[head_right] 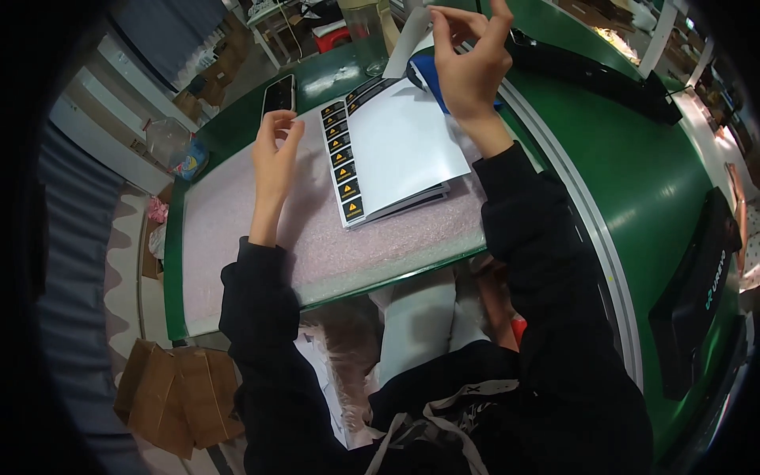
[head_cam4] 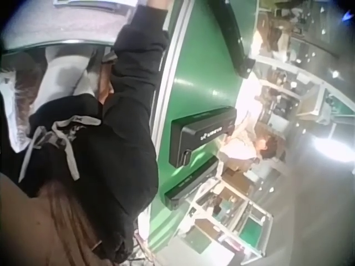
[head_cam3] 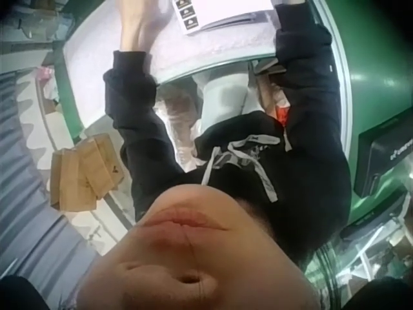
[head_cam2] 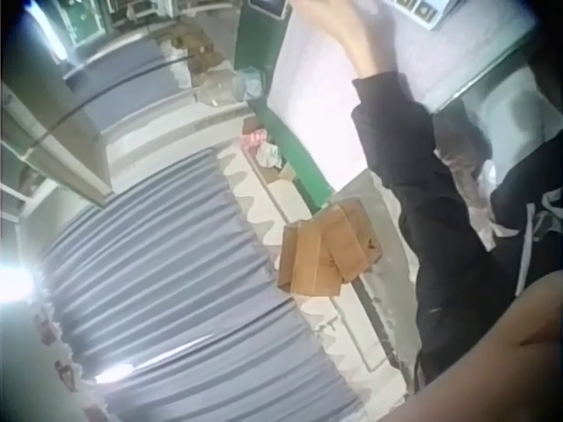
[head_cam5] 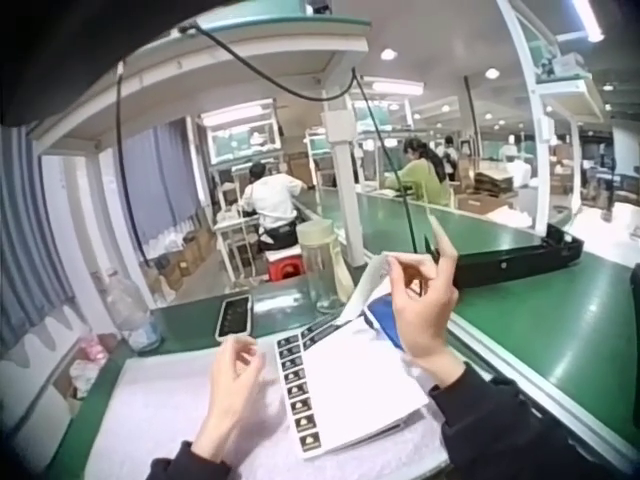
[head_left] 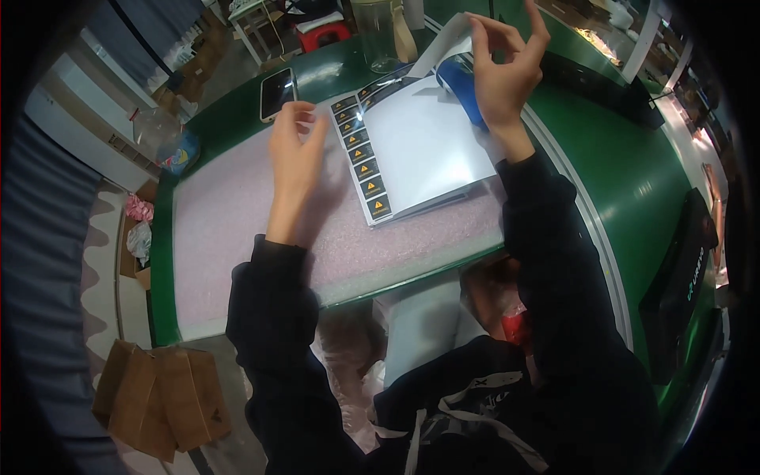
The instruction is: Assembling and labeling electronic lamp components on a production line.
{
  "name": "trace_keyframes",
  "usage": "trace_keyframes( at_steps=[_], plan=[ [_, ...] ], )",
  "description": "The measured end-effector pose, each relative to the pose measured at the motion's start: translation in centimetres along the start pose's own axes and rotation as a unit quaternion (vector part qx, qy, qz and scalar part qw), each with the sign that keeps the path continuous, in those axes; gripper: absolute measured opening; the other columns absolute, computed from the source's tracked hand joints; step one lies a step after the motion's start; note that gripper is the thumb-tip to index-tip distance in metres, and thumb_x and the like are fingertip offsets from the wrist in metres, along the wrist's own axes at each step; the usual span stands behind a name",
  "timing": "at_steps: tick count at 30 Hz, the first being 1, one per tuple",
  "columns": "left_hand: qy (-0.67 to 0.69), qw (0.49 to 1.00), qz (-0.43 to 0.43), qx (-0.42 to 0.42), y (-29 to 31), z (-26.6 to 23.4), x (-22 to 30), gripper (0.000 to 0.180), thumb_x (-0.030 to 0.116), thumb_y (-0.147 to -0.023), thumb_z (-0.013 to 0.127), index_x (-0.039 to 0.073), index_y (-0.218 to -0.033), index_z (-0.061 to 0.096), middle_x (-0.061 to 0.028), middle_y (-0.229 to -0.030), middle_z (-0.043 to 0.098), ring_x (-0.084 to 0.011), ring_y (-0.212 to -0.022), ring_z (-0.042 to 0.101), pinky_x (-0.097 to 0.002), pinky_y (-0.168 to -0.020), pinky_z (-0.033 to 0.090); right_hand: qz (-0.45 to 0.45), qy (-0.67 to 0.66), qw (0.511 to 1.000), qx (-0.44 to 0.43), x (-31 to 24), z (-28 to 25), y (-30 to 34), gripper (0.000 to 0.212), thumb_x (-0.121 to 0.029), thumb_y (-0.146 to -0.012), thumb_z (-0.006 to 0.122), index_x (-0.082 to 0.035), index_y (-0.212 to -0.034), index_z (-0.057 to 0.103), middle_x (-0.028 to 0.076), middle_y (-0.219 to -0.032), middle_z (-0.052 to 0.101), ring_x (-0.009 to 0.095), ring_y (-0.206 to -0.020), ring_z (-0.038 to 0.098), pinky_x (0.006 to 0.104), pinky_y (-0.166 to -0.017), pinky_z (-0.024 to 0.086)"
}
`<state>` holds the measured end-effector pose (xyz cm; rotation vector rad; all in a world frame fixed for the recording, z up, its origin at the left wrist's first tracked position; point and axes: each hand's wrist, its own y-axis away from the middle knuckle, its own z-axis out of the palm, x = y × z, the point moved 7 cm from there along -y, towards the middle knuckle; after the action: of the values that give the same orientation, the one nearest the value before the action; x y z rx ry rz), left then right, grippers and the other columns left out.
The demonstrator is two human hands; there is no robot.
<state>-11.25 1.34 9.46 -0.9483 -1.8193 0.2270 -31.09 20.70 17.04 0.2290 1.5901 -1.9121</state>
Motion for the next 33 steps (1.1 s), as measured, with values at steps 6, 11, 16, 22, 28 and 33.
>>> trace_keyframes(
  at_steps=[6, 11, 16, 22, 28, 33],
  plan=[
    [-0.123, 0.948, 0.26, -0.14, 3.0, 4.0, 4.9, 0.027, 0.026, -0.085, 0.056, 0.007, -0.102, 0.064, -0.0103, -0.1, 0.057, -0.0251, -0.095, 0.051, -0.0341, -0.081, 0.039, -0.019, 0.021, 0.999, -0.031, -0.3, 0.6, 0.2, 0.058, 0.003, -0.082, 0.062, -0.005, -0.134, 0.036, 0.004, -0.075, 0.064, 0.006, -0.063, 0.055, 0.0194, -0.055, 0.043],
    [-0.252, 0.904, 0.334, -0.083, 3.0, 2.9, 5.7, 0.025, 0.027, -0.087, 0.055, 0.008, -0.097, 0.068, -0.0088, -0.095, 0.058, -0.0206, -0.087, 0.052, -0.0268, -0.074, 0.041, 0.065, 0.039, 0.997, 0.02, 0.2, -0.4, -0.8, 0.059, 0.003, -0.082, 0.062, -0.005, -0.135, 0.036, 0.004, -0.073, 0.064, 0.006, -0.06, 0.055, 0.0198, -0.055, 0.044],
    [0.08, 0.97, 0.119, -0.197, 2.1, 3.4, 5.8, 0.036, 0.032, -0.091, 0.049, 0.006, -0.113, 0.062, -0.0062, -0.095, 0.059, -0.0138, -0.078, 0.053, -0.0248, -0.072, 0.037, -0.167, 0.055, 0.981, -0.082, -1.4, 1.3, 2.3, 0.061, 0.002, -0.078, 0.067, -0.004, -0.131, 0.037, 0.009, -0.091, 0.067, 0.013, -0.071, 0.061, 0.0224, -0.063, 0.049],
    [0.593, 0.746, -0.109, -0.284, 2.9, 3.7, 6.4, 0.051, 0.036, -0.093, 0.044, -0.001, -0.128, 0.046, -0.002, -0.075, 0.045, -0.0114, -0.063, 0.04, -0.0249, -0.067, 0.034, -0.352, -0.001, 0.905, -0.237, -5.0, 4.8, 7.4, 0.062, 0.005, -0.072, 0.071, -0.001, -0.126, 0.041, 0.013, -0.11, 0.063, 0.021, -0.077, 0.065, 0.0253, -0.062, 0.052],
    [0.684, 0.681, -0.134, -0.226, 2.0, 2.9, 4.5, 0.045, 0.035, -0.094, 0.044, -0.002, -0.119, 0.052, -0.0005, -0.073, 0.043, -0.0105, -0.062, 0.036, -0.0243, -0.064, 0.033, -0.406, 0.001, 0.87, -0.281, -6.5, 4.9, 7.8, 0.064, 0.006, -0.072, 0.071, -0.002, -0.127, 0.04, 0.014, -0.117, 0.061, 0.02, -0.072, 0.063, 0.0255, -0.058, 0.051],
    [0.72, 0.66, -0.206, -0.06, 0.7, 1.0, 0.4, 0.027, 0.029, -0.093, 0.052, 0.003, -0.096, 0.061, 0.0025, -0.07, 0.043, -0.009, -0.062, 0.036, -0.0238, -0.062, 0.031, -0.398, -0.021, 0.889, -0.226, -5.7, 3.8, 6.5, 0.067, 0.006, -0.073, 0.07, -0.004, -0.13, 0.037, 0.013, -0.116, 0.061, 0.017, -0.071, 0.062, 0.0239, -0.058, 0.05]
  ],
)
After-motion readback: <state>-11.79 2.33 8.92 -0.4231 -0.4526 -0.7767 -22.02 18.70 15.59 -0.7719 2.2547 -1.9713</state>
